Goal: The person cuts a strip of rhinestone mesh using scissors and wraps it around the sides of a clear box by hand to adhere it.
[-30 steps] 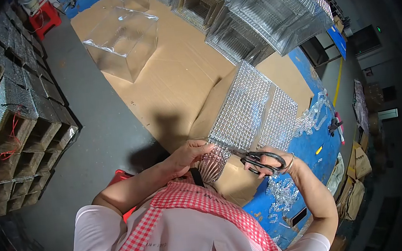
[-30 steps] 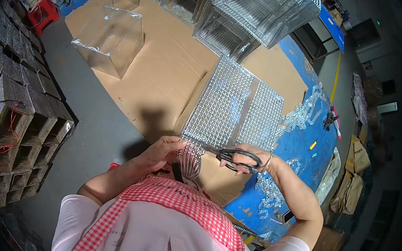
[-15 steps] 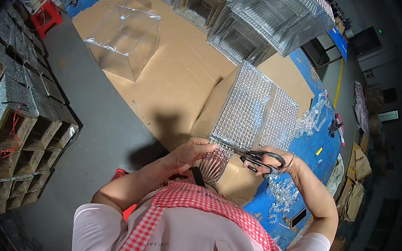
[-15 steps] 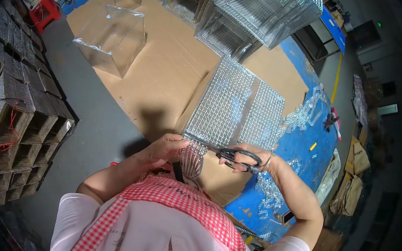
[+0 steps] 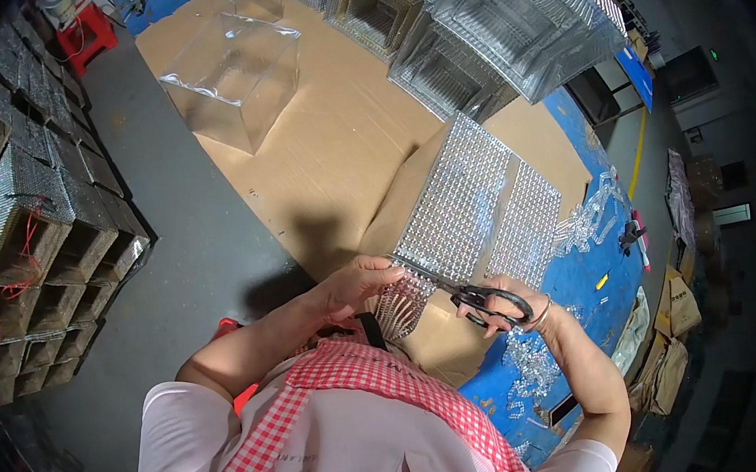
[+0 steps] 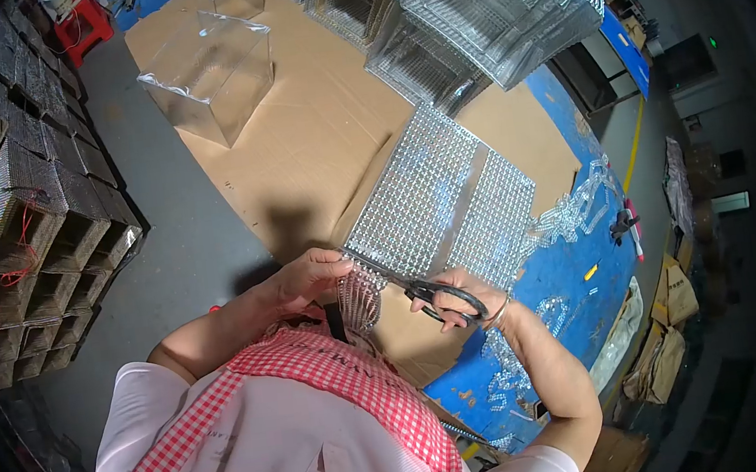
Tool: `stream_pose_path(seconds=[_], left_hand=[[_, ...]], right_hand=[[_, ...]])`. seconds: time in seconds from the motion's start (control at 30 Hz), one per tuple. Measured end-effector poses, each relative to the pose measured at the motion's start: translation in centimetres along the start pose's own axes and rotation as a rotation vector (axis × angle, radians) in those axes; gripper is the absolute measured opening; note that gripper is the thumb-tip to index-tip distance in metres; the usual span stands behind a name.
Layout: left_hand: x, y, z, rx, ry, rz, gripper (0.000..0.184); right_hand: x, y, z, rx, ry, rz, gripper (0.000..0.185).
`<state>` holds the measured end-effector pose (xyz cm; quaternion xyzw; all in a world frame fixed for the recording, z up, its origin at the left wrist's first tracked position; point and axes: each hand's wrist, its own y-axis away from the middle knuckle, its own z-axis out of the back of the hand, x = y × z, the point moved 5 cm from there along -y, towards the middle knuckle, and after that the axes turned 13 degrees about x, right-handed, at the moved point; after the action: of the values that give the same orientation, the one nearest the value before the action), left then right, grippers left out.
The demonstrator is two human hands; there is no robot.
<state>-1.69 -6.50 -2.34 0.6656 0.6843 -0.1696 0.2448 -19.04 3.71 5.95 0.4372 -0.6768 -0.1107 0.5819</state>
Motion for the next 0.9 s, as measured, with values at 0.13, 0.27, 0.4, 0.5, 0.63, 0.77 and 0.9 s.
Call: stream_pose_path(seconds=[0.13,0.27,0.4,0.5,0.63,0.77,0.9], left_hand=[[-0.5,0.5,-1.0,-0.052,-0.185,0.076,0.020],[1.9,0.6,0.0,-0.064,-0.348,0.101,0.019],[3.8,0.5,1.3,-0.172,-0.178,-0.105,0.020],[2.2,1.1,-1.3,-0.285,-0.484,-0.138,0.023],[3.9,1.0,-0.5,-0.337,-0.638,-0.044,0.028],[4.8,-0.3,-1.8,-0.234,-1.256,-0.229,0.037],[1.5,-0.3,-6.8,-0.401,-1.504,-0.440,0.038]], right_hand=[[-0.9,0.1,-0.6,-0.048,-0.066,-0.021,0.037],[-0.7,0.1,-1.5,-0.181,0.178,0.052,0.021],[-2.8,2.0,-3.2,-0.523,0.614,0.210,0.041],[-7.5,4.9,-5.9,-0.878,0.725,0.499,0.049],[-18.3,5.6,-8.7,-1.458,0.318,0.506,0.054],[-33.3,1.7,-7.9,-1.725,-0.229,0.331,0.044],[-38.2,-1.0,-5.9,-1.540,-0.086,-0.223,0.041]])
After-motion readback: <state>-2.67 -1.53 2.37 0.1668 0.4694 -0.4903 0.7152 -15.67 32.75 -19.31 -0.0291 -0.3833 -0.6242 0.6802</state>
